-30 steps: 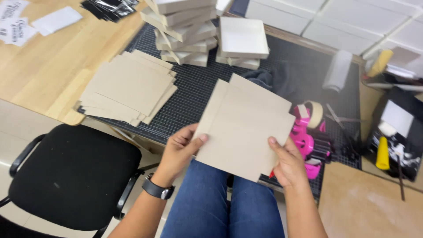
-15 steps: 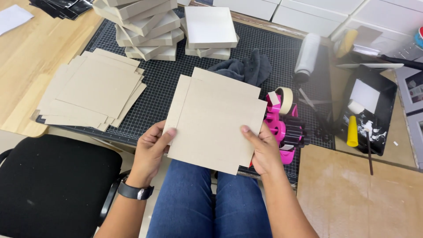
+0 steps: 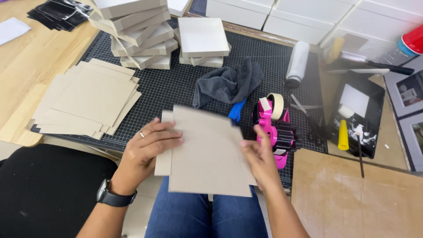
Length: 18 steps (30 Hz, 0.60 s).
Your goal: Assembling small white cardboard boxes by folding and taping
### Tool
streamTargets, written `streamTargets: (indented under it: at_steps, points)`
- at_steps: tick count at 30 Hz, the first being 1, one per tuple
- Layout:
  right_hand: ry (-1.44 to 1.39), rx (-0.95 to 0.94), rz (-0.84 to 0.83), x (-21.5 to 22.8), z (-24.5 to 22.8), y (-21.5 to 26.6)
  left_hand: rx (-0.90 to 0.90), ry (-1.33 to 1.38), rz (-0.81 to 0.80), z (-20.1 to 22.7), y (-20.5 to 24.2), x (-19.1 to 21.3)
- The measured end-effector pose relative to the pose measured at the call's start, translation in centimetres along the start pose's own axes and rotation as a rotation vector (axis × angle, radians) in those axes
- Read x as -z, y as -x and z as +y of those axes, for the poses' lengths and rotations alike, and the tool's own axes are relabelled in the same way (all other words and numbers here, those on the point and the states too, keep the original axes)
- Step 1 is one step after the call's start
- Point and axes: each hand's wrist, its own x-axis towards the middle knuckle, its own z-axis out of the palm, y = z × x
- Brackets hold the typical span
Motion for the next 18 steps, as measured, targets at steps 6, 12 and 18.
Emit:
streamTargets:
  at_steps: [6,12,18]
  points:
    - [-0.180,0.232,-0.276,2.7,0.4,1.1,0.558,0.393,-0.091,-2.0,1.5,0.4]
    - [0.019,-0.026,-0.172,-1.8,-3.2,0.4,0.871,0.667,-0.070,-3.2,2.1,-2.3]
    - [0.165,0.102,-0.108,-3.3,2.9,-2.1,0.880,0.628,-0.076,-4.9,2.4,-2.9]
